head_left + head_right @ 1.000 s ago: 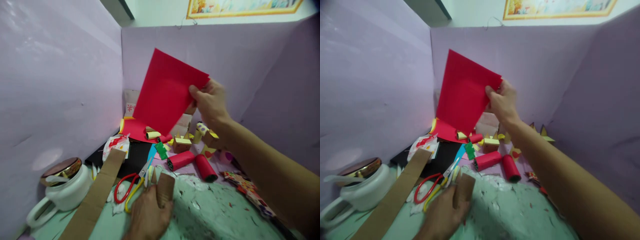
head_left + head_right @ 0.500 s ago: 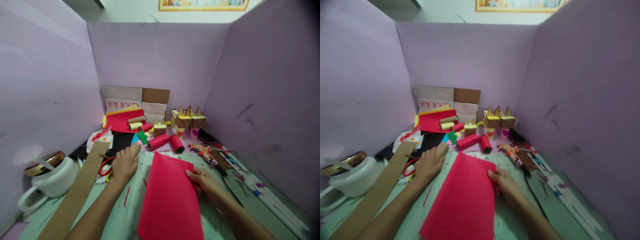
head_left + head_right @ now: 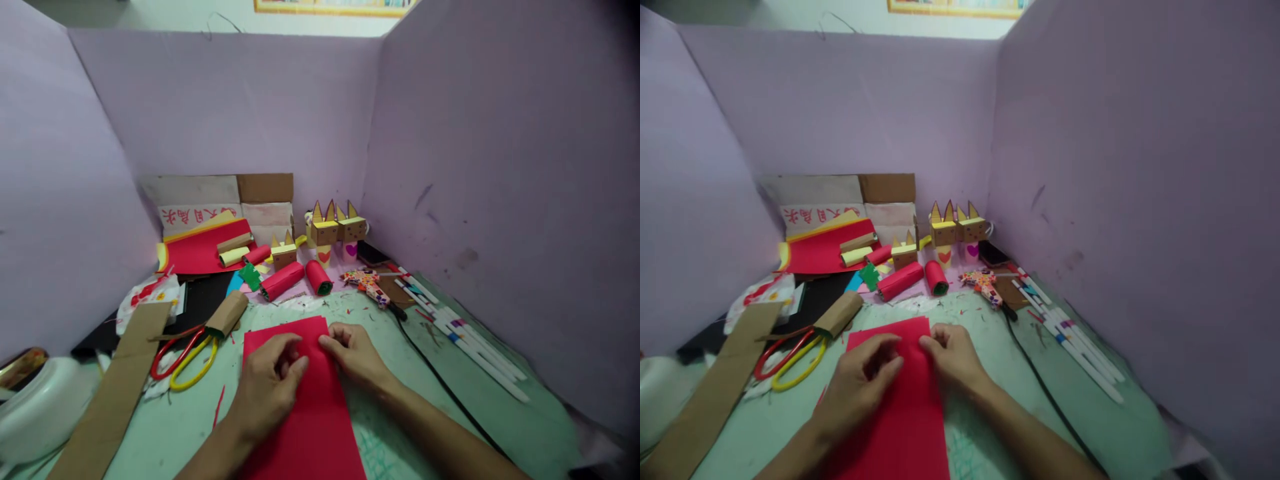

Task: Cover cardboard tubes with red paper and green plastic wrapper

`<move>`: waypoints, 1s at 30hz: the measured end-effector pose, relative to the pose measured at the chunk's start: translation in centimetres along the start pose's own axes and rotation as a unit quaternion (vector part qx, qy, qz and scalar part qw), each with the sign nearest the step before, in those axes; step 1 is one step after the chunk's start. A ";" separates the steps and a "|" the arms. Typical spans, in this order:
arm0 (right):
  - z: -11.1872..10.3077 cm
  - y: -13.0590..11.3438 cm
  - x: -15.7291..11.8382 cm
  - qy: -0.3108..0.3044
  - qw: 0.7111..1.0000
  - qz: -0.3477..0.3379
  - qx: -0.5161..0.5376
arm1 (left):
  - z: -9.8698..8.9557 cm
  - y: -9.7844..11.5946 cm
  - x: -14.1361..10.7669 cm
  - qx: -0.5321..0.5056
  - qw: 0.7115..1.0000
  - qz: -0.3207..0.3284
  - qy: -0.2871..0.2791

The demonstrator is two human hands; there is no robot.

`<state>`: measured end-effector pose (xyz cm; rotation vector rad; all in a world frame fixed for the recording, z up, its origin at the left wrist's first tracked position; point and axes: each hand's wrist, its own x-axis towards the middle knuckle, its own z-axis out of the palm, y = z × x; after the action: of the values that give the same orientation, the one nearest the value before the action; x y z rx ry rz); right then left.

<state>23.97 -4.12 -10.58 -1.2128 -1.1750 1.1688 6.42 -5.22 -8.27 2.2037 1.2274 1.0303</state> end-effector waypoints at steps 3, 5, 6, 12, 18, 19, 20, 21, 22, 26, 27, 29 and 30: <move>0.1 -0.2 -0.3 -0.013 1.000 -0.010 0.013 | -0.2 -0.8 0.6 0.087 0.994 0.015 0.062; 0.1 -0.2 -0.4 -0.016 1.000 -0.007 0.026 | -0.8 -1.8 1.2 0.135 0.985 0.046 0.100; 0.1 -0.2 -0.3 -0.013 0.999 -0.004 0.033 | -1.0 -2.2 1.5 0.140 0.984 0.053 0.099; -0.1 -0.1 0.1 0.019 0.995 0.024 0.091 | -0.8 -1.9 1.3 0.160 0.974 0.100 0.122; 0.5 -0.2 -0.5 -0.077 0.976 0.064 0.196 | 0.0 -1.2 1.1 0.085 0.992 0.090 0.026; 0.5 -0.1 -0.6 -0.092 0.970 0.069 0.213 | -0.1 -1.3 1.1 0.053 0.996 0.074 0.020; 0.5 0.0 -0.7 -0.106 0.965 0.074 0.228 | -0.1 -1.2 1.1 0.022 0.998 0.061 0.021; 0.5 0.1 -0.7 -0.120 0.960 0.079 0.239 | -0.2 -1.2 1.1 -0.004 0.998 0.050 0.027; 0.5 0.2 -0.7 -0.135 0.956 0.083 0.248 | -0.2 -1.1 1.1 -0.024 0.998 0.042 0.037; 0.3 0.4 -0.4 -0.177 0.945 0.086 0.261 | 0.2 -0.9 0.7 -0.031 0.996 0.042 0.078; 0.3 0.3 -0.3 -0.181 0.945 0.084 0.260 | 0.4 -0.8 0.6 -0.026 0.995 0.047 0.085; 0.3 0.2 0.0 -0.185 0.945 0.083 0.257 | 0.6 -0.8 0.4 -0.020 0.994 0.049 0.093; 0.2 0.1 0.0 -0.189 0.945 0.085 0.255 | 0.7 -0.8 0.3 -0.020 0.994 0.046 0.095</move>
<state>23.74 -4.07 -10.69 -0.7183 -0.9579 1.7636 6.58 -4.53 -9.14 2.1890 1.1825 1.3166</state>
